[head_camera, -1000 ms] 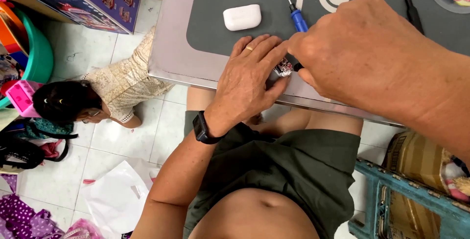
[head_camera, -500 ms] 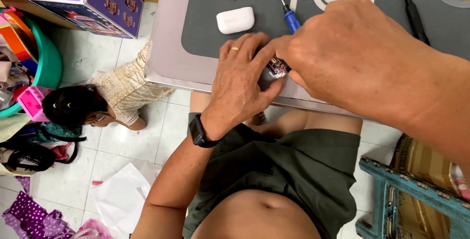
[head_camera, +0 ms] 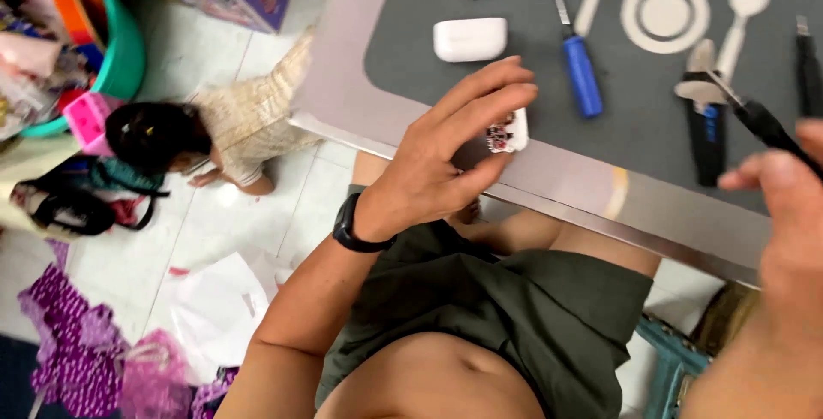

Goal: Repairing a small circuit board by fastening it into a plastic housing using a precision screwdriver.

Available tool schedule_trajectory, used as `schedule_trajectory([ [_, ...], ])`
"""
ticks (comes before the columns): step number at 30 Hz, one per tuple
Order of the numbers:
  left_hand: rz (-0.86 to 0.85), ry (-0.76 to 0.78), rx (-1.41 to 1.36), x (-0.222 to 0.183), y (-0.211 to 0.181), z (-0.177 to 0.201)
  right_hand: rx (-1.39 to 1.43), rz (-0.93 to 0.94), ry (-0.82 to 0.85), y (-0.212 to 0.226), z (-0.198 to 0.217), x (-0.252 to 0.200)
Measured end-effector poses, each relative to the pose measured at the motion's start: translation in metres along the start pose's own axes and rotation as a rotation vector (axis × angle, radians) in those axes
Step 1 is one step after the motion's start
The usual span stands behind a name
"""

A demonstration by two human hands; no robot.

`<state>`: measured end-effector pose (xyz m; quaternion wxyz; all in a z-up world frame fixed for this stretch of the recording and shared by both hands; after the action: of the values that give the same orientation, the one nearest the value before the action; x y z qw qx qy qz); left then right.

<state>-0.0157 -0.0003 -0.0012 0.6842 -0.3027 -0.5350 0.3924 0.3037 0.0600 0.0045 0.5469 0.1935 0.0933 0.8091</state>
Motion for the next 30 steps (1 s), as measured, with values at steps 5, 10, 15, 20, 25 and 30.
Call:
schedule_trajectory([
  [5, -0.03, 0.005, -0.072, 0.001, 0.001, 0.001, 0.57, -0.587, -0.222, 0.014, -0.03, -0.028],
  [10, -0.046, -0.011, -0.068, -0.001, 0.002, 0.0, 0.55, -0.356, -0.289, -0.027, -0.051, -0.04],
  [15, -0.073, -0.009, -0.11, -0.003, 0.003, 0.003, 0.585, -0.615, -0.144, -0.001, -0.037, -0.033],
  [20, -0.104, -0.022, -0.252, -0.007, 0.005, 0.008, 0.515, -0.567, -0.13, -0.024, -0.051, -0.036],
  [25, -0.148, -0.08, -0.379, -0.008, 0.008, 0.01, 0.469, -0.475, -0.101, -0.009, -0.045, -0.035],
  [30, -0.137, -0.097, -0.416, -0.009, 0.007, 0.012, 0.373, -0.441, -0.101, -0.001, -0.041, -0.035],
])
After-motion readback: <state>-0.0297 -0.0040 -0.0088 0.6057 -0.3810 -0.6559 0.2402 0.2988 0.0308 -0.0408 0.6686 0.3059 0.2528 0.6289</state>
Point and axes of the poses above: each hand's wrist, its own x-axis towards the middle knuckle, its own z-axis out of the back of the hand, y = z × x, the point moved 2 cm from there along x, towards the middle knuckle, and after that the axes turned 11 degrees about -x, right-handed, at the moved point
